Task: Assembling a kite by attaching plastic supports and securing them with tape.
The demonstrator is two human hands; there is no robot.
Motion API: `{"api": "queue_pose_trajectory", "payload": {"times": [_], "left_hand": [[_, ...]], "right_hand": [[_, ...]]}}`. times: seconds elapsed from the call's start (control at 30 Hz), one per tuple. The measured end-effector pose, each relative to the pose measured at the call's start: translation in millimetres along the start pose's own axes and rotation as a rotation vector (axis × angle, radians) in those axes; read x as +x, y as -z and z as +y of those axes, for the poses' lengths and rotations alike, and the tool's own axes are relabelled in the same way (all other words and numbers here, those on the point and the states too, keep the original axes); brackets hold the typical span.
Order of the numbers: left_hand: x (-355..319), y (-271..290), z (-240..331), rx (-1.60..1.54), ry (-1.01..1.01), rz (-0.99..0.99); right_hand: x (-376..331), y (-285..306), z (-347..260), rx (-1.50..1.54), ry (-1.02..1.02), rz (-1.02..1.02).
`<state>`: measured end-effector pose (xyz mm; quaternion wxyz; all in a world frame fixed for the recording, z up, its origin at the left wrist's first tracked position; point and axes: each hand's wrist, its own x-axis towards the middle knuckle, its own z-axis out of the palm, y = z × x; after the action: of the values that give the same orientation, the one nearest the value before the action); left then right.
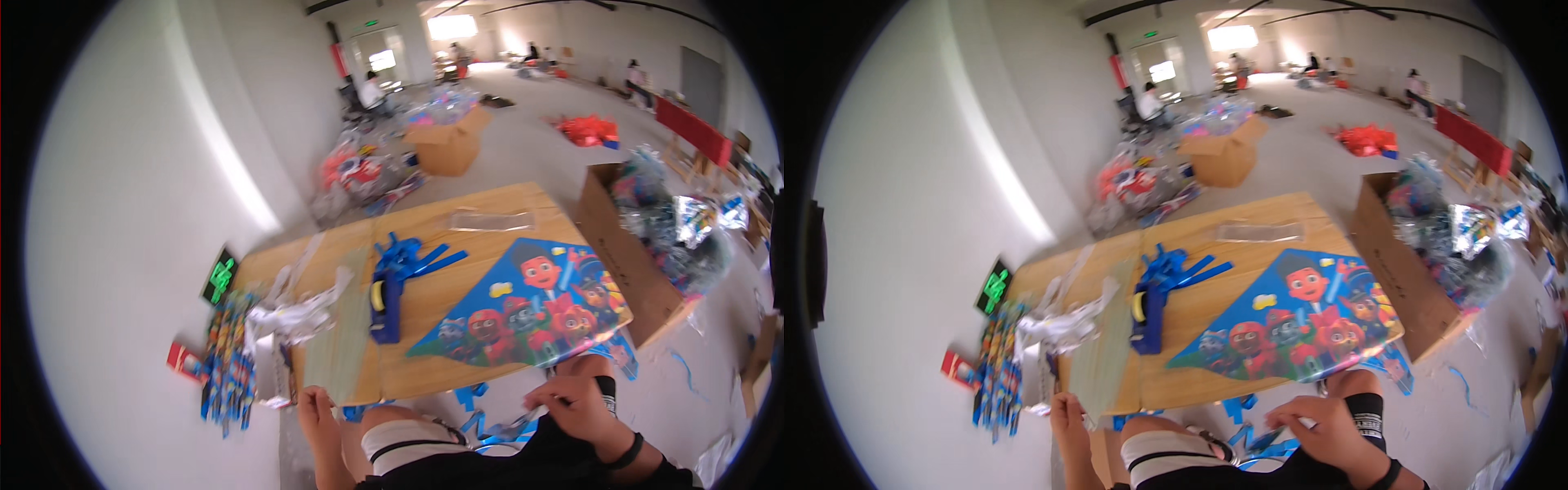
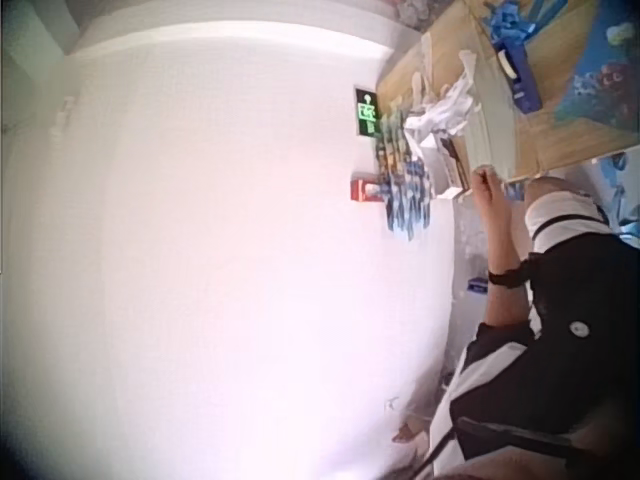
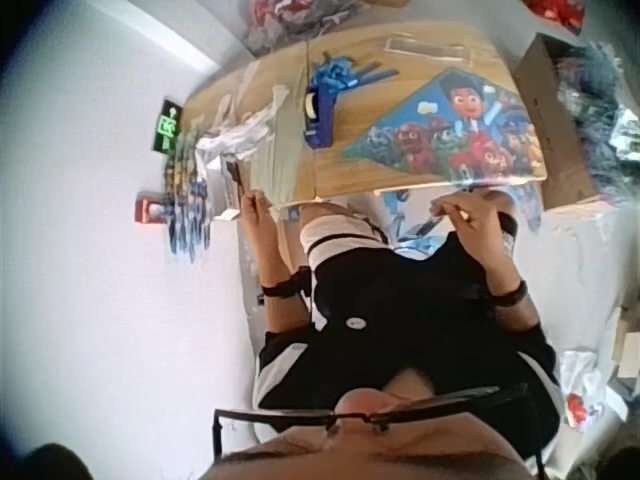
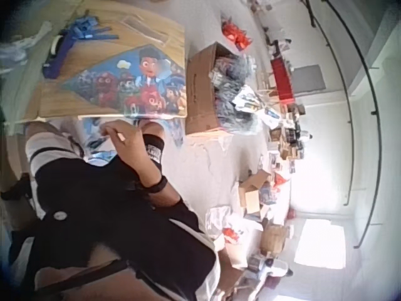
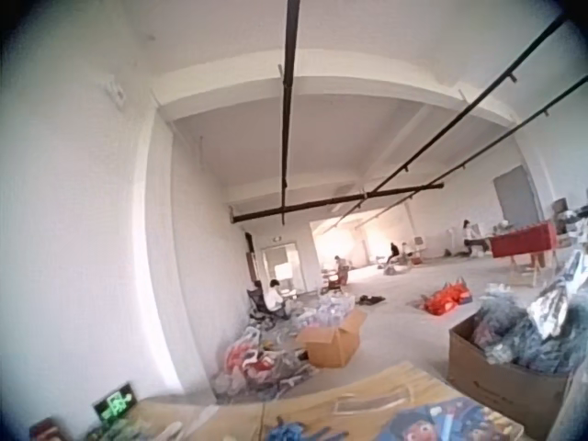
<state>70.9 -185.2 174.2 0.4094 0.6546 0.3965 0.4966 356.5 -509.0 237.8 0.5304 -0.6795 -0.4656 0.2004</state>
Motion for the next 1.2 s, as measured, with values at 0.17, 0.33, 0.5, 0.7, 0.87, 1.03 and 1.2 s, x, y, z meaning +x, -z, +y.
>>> {"api": "queue_pose_trajectory", "payload": {"times": [0.17,0.33,0.5,0.7,0.87,1.03,1.2], "left_hand": [[-44,131,-148,0.703,0.221,-0.013],[-139,205,-242,0.237,1.011,-0.019],[-302,280,-340,-0.097,0.967,0.467],[-337,279,-351,1.188,0.58,-0.351],[-252,238,-311,0.224,1.238,0.875],[-174,248,-293,0.355,0.51,0.374],[-56,100,-58,-0.081,0.094,-0.197]], "right_hand": [[14,3,-1,0.073,-0.065,-0.036],[20,-11,15,0.093,-0.089,0.033],[29,-19,9,0.08,-0.086,0.018],[31,-29,1,0.148,-0.108,0.044],[24,-27,11,0.141,-0.089,0.007],[32,-26,-17,0.14,-0.05,-0.072],[42,-38,-38,0.035,-0.053,-0.129]]}}
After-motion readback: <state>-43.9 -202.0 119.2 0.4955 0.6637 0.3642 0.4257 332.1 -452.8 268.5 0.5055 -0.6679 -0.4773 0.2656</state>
